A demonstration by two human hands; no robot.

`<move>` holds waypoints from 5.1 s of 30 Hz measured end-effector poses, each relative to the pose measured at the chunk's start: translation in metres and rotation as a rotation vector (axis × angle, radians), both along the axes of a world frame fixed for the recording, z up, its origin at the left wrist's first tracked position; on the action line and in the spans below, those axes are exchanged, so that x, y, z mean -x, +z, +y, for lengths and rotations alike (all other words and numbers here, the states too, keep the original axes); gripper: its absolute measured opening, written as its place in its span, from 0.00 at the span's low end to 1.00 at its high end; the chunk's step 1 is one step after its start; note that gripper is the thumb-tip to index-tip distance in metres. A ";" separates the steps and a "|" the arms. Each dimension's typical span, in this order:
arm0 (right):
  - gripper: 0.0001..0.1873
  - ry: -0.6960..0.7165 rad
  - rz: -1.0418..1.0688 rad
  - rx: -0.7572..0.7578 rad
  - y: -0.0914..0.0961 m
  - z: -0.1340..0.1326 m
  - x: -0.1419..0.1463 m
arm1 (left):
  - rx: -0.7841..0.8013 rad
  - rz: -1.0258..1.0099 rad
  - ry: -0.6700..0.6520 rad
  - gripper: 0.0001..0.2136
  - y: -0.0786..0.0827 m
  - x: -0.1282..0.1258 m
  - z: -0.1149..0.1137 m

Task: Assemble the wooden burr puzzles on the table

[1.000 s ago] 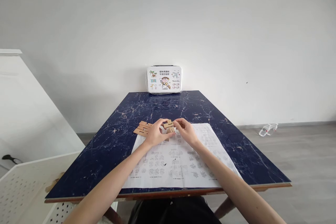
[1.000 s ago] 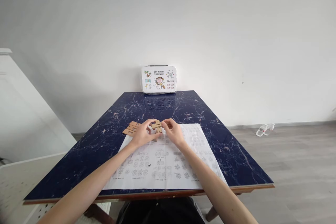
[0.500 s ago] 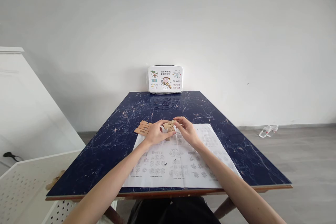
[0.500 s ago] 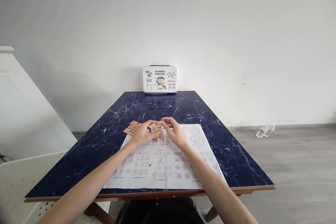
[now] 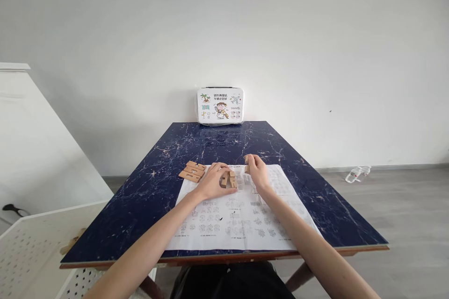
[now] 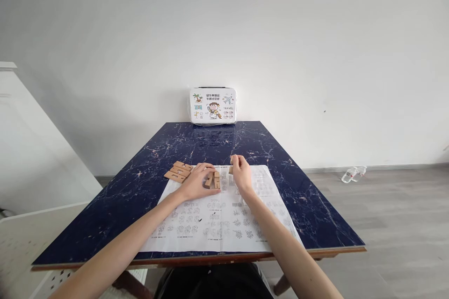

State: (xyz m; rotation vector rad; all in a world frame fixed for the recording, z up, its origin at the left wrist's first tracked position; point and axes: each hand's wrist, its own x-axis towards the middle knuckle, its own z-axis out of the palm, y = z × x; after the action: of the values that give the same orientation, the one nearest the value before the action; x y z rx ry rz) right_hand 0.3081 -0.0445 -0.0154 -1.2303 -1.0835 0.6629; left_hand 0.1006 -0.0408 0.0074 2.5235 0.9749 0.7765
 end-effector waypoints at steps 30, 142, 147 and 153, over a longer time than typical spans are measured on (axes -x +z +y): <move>0.12 0.460 -0.207 -0.013 -0.015 -0.004 0.020 | -0.119 0.043 0.053 0.14 -0.005 0.008 0.005; 0.13 0.377 -0.976 -0.010 -0.005 -0.020 0.032 | -0.030 0.106 -0.139 0.31 0.014 -0.004 -0.022; 0.13 0.390 -0.963 -0.017 -0.004 -0.021 0.032 | -0.026 0.107 -0.141 0.31 0.014 -0.003 -0.022; 0.12 0.389 -0.960 -0.014 -0.003 -0.021 0.032 | -0.023 0.110 -0.138 0.31 0.015 -0.003 -0.022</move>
State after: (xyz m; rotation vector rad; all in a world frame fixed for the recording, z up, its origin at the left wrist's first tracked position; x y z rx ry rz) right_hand 0.2761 -0.0654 -0.0187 -1.3611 -2.1538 0.3202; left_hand 0.1039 -0.0631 0.0224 2.6450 0.8183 0.6174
